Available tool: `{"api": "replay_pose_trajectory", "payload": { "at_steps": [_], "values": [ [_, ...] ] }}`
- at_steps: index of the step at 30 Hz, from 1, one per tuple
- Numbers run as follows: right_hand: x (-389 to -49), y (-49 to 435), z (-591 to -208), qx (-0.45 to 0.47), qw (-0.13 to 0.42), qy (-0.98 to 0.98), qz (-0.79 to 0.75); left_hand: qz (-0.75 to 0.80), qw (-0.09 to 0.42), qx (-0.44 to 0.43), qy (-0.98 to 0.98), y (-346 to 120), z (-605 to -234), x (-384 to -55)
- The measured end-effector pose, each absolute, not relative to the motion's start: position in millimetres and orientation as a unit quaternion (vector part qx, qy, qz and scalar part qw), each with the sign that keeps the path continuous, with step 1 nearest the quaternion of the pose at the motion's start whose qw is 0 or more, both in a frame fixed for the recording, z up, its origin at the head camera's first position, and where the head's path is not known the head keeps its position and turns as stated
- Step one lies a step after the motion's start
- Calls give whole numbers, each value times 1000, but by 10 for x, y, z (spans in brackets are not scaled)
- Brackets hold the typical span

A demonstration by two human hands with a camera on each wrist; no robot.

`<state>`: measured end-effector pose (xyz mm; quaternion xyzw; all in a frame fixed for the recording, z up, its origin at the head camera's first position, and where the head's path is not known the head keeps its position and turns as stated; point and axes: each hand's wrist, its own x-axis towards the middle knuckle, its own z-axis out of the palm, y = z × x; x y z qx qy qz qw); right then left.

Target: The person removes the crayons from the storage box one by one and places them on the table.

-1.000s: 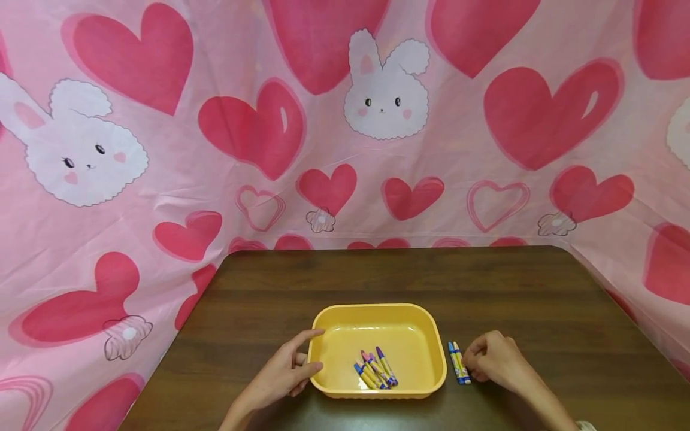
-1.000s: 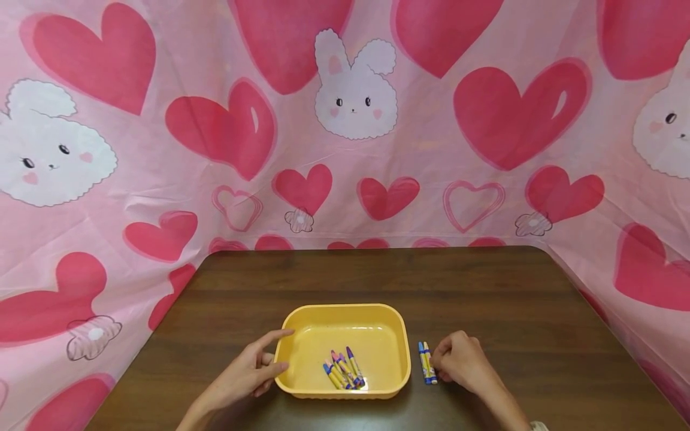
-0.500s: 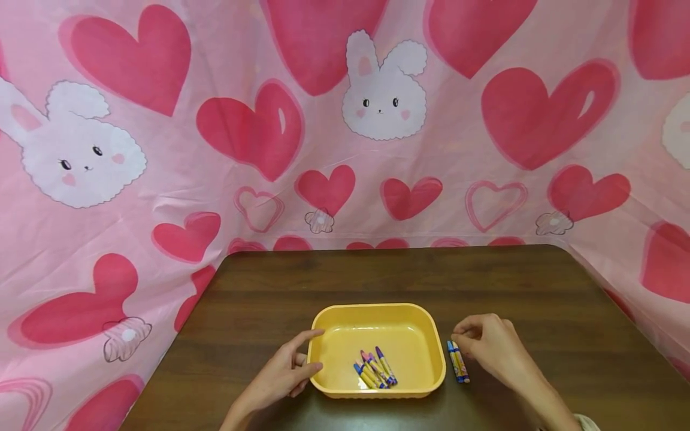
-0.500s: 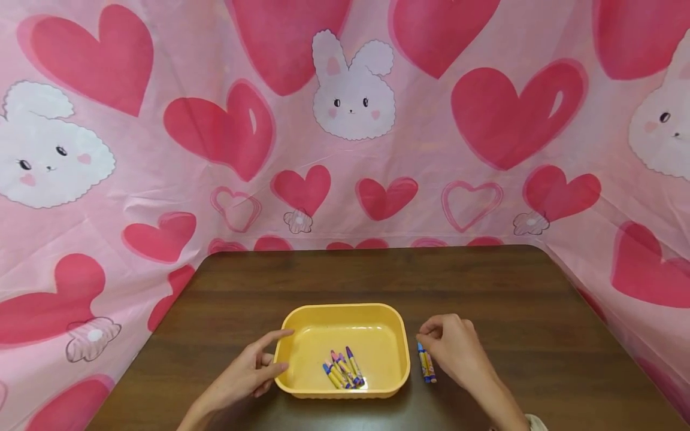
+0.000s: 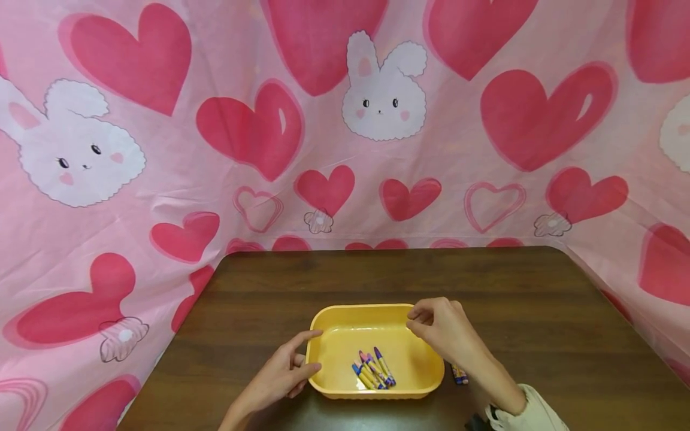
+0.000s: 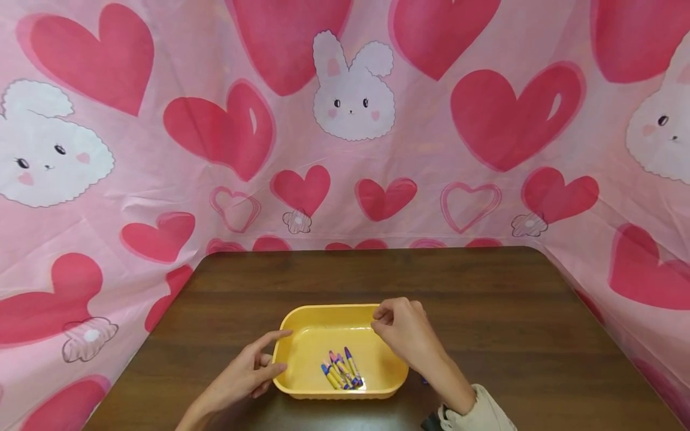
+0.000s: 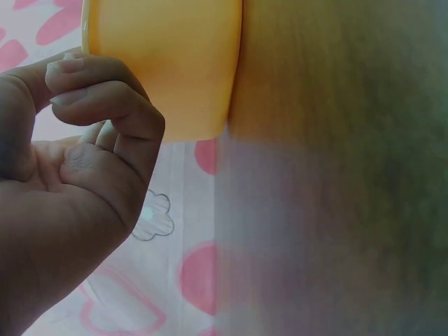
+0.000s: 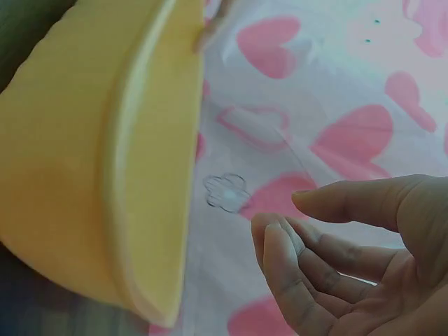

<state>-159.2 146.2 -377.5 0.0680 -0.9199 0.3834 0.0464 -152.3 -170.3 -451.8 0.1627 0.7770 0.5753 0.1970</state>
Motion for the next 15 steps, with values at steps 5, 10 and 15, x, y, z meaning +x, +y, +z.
{"api": "replay_pose_trajectory", "payload": {
  "at_steps": [5, 10, 15],
  "values": [
    [-1678, 1309, -3911, 104, 42, -918, 379, 575, 193, 159, 779, -1697, -4552, -1529],
    [-1679, 1211, -4067, 132, 34, -921, 364, 572, 195, 165, 780, -1698, -4598, -1524],
    [-1671, 1136, -4168, 154, 23, -918, 364, 576, 185, 170, 778, -1727, -4588, -1540]
  ]
}}
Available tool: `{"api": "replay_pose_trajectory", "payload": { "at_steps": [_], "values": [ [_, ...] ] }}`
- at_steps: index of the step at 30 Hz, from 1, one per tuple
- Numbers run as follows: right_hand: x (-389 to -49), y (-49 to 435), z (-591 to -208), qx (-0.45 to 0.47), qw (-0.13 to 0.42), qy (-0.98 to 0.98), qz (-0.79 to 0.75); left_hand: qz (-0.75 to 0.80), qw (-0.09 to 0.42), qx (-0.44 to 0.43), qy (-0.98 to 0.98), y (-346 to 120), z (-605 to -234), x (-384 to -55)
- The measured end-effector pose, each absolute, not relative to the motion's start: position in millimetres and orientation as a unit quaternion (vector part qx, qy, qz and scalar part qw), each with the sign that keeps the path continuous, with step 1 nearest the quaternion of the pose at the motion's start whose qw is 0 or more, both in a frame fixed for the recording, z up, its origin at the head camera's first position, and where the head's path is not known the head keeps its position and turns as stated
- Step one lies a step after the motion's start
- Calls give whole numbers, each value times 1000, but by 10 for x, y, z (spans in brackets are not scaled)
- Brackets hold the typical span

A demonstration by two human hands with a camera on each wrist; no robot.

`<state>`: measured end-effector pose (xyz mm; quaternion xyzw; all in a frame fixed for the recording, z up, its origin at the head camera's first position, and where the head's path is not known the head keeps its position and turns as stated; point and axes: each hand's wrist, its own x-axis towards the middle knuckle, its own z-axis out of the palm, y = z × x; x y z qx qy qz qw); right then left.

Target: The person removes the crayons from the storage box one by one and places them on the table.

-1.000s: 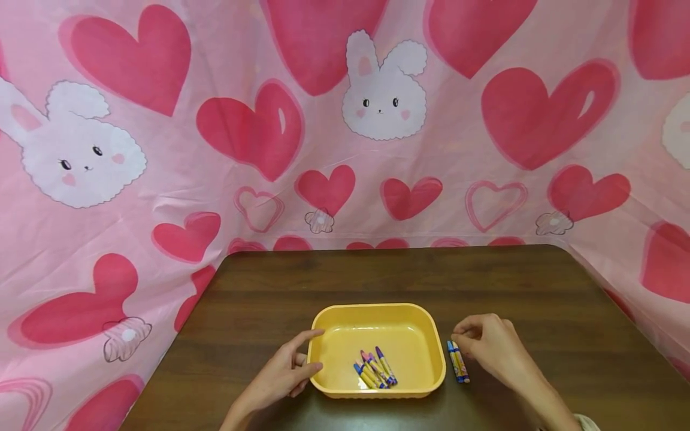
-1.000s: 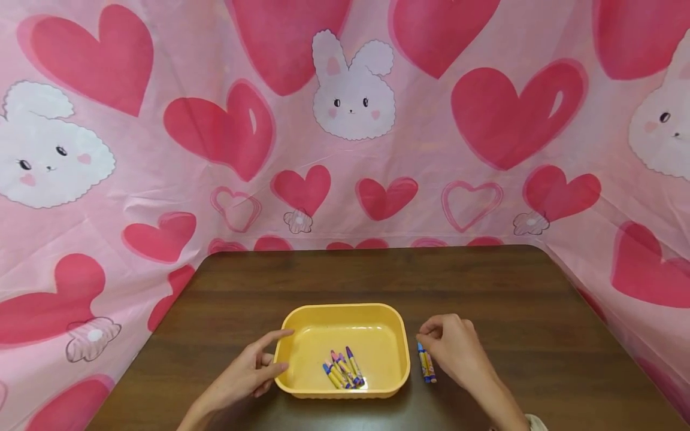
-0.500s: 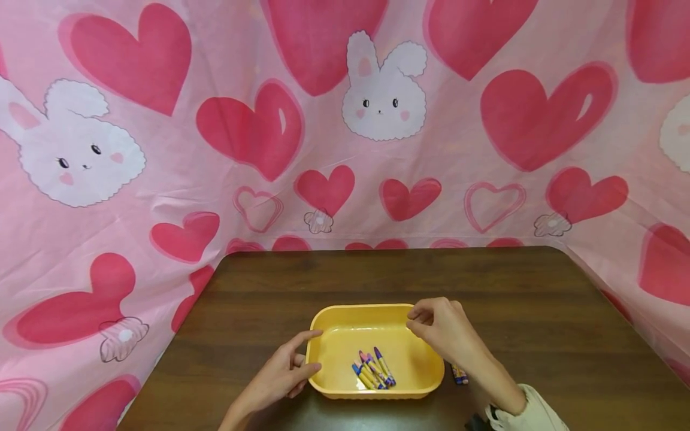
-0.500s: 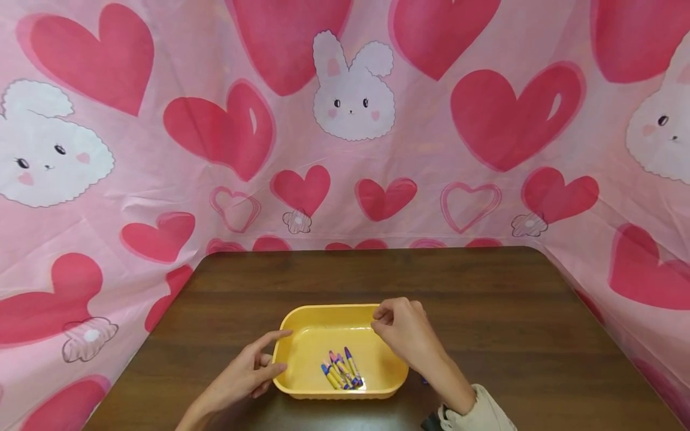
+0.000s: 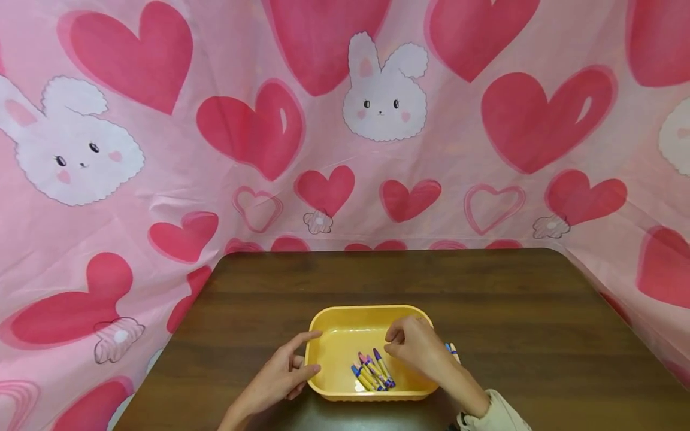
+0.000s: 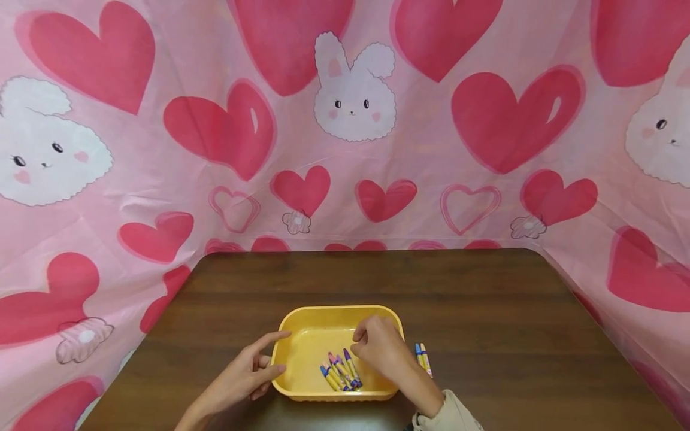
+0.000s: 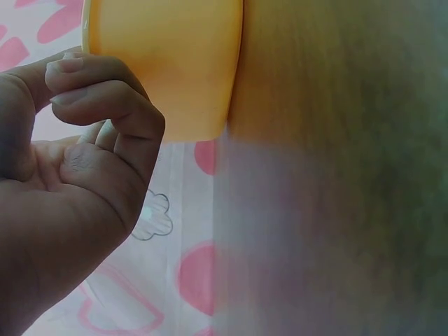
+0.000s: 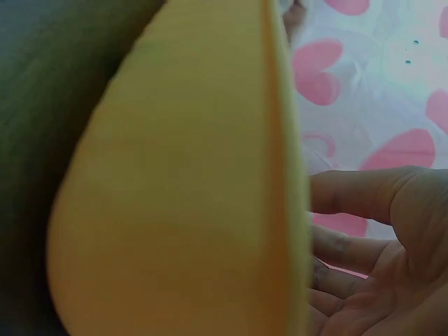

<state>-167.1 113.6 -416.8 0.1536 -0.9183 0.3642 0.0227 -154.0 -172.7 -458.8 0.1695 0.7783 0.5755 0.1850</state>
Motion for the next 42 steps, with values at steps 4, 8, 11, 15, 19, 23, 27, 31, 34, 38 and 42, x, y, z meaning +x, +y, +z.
{"api": "replay_pose_trajectory", "payload": {
  "at_steps": [4, 8, 11, 15, 19, 23, 27, 31, 34, 38, 42],
  "values": [
    [-1668, 1096, -4247, 161, 12, -920, 356, 578, 183, 170, 777, -1753, -4580, -1554],
    [-1651, 1075, -4321, 159, 3, -927, 338, 576, 194, 164, 777, -1751, -4592, -1564],
    [-1636, 1054, -4372, 164, -10, -929, 331, 579, 198, 162, 774, -1745, -4609, -1565],
    [-1625, 1013, -4425, 183, -26, -927, 327, 580, 195, 155, 776, -1750, -4620, -1551],
    [-1623, 988, -4455, 192, -23, -931, 310, 577, 191, 154, 779, -1747, -4609, -1538],
    [-1608, 978, -4465, 192, -17, -934, 301, 577, 194, 152, 778, -1734, -4610, -1540],
    [-1575, 953, -4471, 193, -14, -937, 290, 577, 195, 149, 779, -1718, -4613, -1550],
    [-1533, 902, -4467, 193, 1, -945, 265, 576, 194, 145, 781, -1710, -4599, -1548],
    [-1504, 868, -4466, 191, 12, -950, 245, 577, 195, 142, 780, -1705, -4596, -1542],
    [-1484, 836, -4466, 187, 28, -955, 227, 580, 192, 140, 779, -1704, -4604, -1537],
    [-1485, 826, -4466, 185, 29, -956, 224, 581, 187, 139, 780, -1710, -4623, -1534]
  ]
}}
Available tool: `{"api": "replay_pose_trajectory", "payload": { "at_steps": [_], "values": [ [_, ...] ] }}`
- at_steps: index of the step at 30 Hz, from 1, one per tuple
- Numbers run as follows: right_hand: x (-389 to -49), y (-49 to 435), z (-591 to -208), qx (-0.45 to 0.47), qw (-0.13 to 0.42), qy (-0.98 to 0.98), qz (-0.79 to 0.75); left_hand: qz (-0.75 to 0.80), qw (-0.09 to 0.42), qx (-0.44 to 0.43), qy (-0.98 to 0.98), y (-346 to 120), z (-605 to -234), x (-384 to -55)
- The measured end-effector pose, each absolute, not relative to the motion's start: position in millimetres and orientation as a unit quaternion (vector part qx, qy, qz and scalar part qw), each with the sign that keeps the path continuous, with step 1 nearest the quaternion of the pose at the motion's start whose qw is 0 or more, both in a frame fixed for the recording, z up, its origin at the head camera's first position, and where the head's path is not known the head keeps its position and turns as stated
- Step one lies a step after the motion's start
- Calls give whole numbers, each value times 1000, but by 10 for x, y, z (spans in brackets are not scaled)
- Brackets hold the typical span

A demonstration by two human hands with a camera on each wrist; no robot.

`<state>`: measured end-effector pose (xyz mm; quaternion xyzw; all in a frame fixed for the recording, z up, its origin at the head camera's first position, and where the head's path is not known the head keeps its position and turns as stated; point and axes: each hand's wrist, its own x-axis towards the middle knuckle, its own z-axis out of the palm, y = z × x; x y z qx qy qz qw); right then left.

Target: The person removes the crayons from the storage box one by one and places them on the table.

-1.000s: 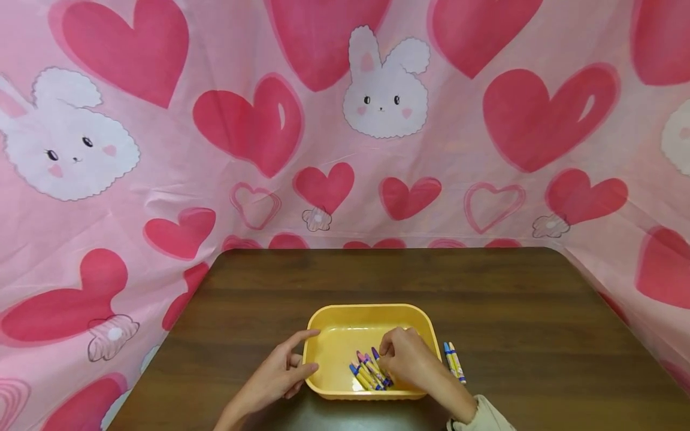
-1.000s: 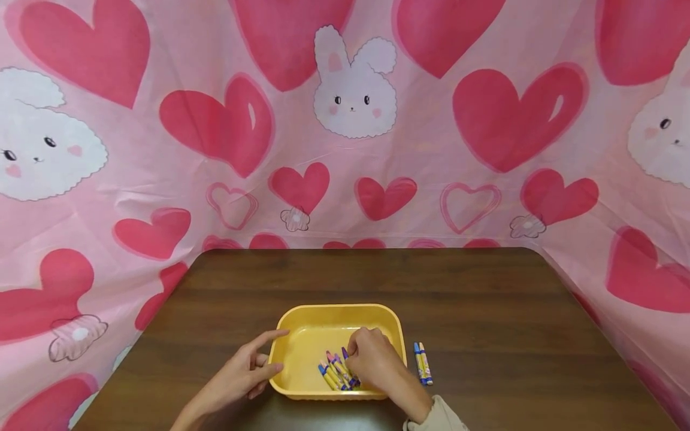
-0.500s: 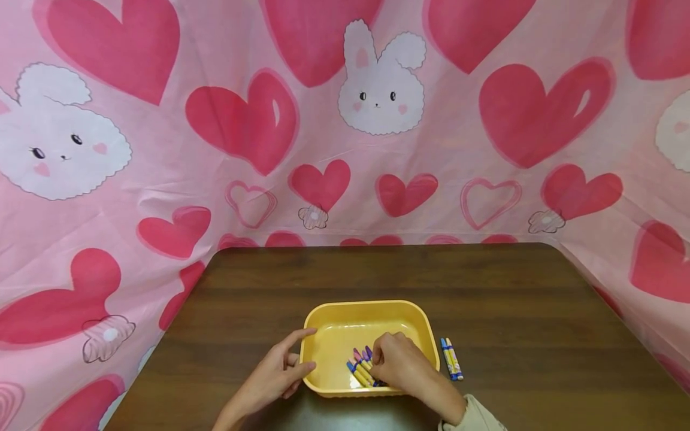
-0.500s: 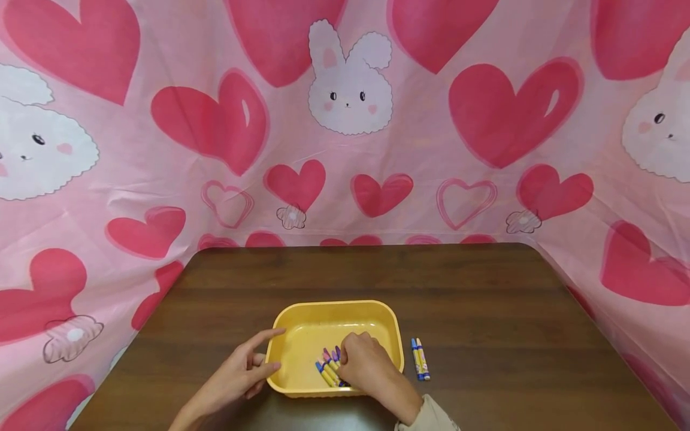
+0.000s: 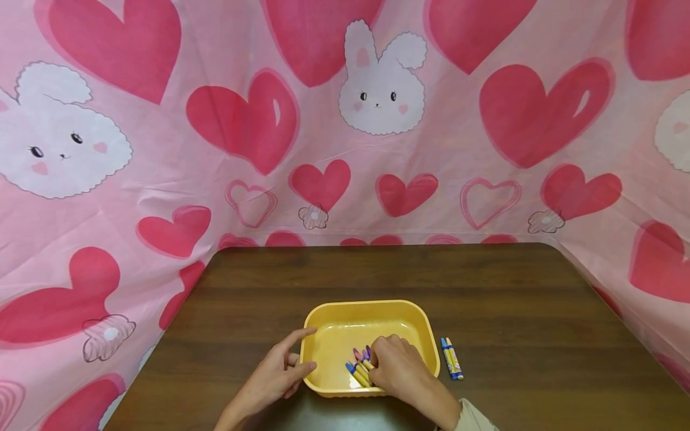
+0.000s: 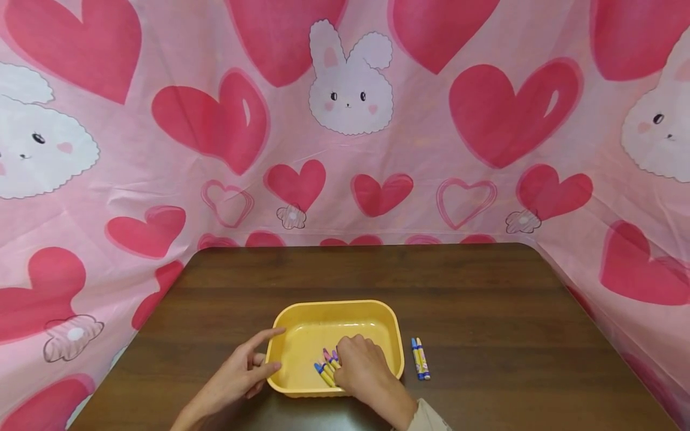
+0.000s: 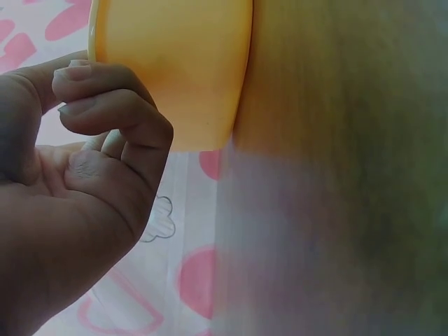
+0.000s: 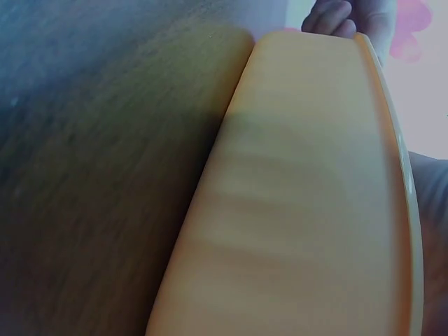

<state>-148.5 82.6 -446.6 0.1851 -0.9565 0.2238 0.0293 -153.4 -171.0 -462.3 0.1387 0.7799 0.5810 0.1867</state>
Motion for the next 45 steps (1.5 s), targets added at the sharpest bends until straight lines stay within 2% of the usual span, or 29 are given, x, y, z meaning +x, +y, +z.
{"api": "replay_pose_trajectory", "payload": {
  "at_steps": [13, 20, 24, 30, 45],
  "values": [
    [-1534, 825, -4478, 171, 35, -947, 269, 581, 183, 135, 781, -1704, -4626, -1548],
    [-1553, 881, -4412, 166, 84, -935, 301, 588, 182, 137, 776, -1673, -4487, -1483],
    [-1543, 958, -4376, 151, 92, -930, 322, 592, 185, 137, 772, -1647, -4391, -1447],
    [-1476, 1117, -4312, 127, 98, -921, 355, 585, 186, 137, 778, -1681, -4526, -1507],
    [-1244, 1623, -4092, -30, 56, -889, 453, 586, 180, 143, 777, -1697, -4591, -1501]
  ]
}}
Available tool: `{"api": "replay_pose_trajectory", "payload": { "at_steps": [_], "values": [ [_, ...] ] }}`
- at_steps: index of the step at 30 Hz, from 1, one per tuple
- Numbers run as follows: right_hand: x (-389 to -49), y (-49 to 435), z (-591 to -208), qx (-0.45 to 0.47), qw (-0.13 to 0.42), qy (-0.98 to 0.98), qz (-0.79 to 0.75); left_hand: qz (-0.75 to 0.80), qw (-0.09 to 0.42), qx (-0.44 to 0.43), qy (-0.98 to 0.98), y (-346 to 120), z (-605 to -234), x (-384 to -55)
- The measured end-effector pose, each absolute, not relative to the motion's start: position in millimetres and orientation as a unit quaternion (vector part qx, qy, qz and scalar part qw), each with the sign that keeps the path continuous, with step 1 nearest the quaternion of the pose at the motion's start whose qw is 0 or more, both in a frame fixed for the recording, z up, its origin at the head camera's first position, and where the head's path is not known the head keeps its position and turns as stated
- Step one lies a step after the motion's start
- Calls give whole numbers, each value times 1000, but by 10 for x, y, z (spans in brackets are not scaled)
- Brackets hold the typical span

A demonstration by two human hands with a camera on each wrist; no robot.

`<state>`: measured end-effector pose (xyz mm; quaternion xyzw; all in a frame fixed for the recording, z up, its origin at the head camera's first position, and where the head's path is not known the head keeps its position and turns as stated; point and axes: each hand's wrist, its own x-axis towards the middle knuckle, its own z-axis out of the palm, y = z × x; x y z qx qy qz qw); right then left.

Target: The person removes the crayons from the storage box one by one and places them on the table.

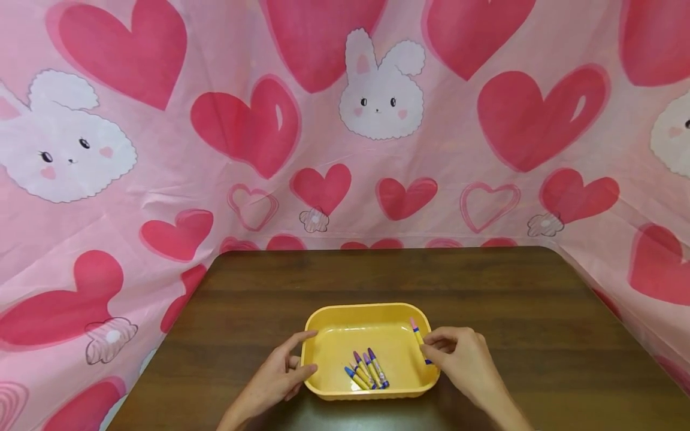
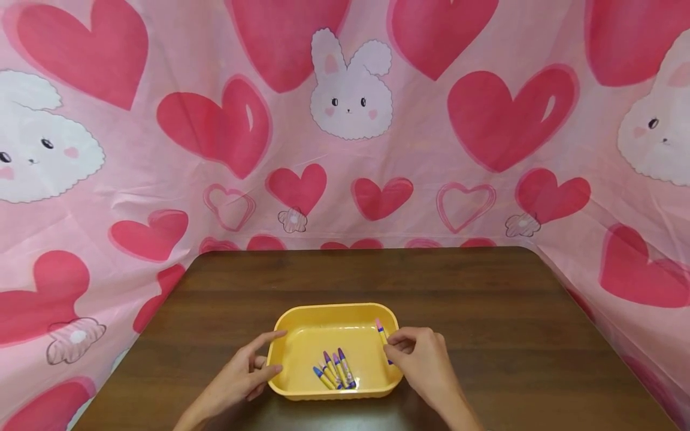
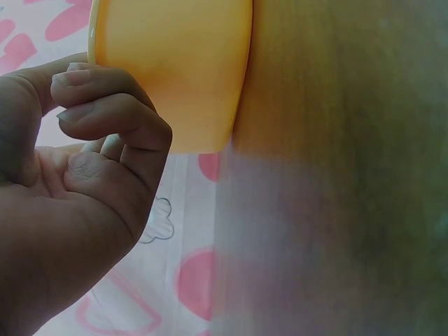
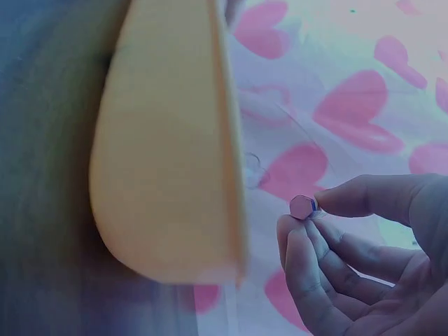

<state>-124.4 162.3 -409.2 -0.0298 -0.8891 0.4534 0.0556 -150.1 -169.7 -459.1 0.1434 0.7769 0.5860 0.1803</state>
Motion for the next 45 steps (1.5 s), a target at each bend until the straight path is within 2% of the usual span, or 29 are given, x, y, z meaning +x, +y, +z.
{"api": "replay_pose_trajectory", "payload": {
  "at_steps": [10, 25, 45],
  "values": [
    [-1203, 1970, -4105, -59, 52, -918, 389, 583, 181, 152, 777, -1680, -4591, -1490],
    [-1189, 2370, -4406, -92, -10, -921, 378, 573, 175, 148, 787, -1667, -4576, -1486],
    [-1330, 2330, -4638, -100, -47, -915, 389, 582, 176, 140, 782, -1694, -4626, -1515]
  ]
}}
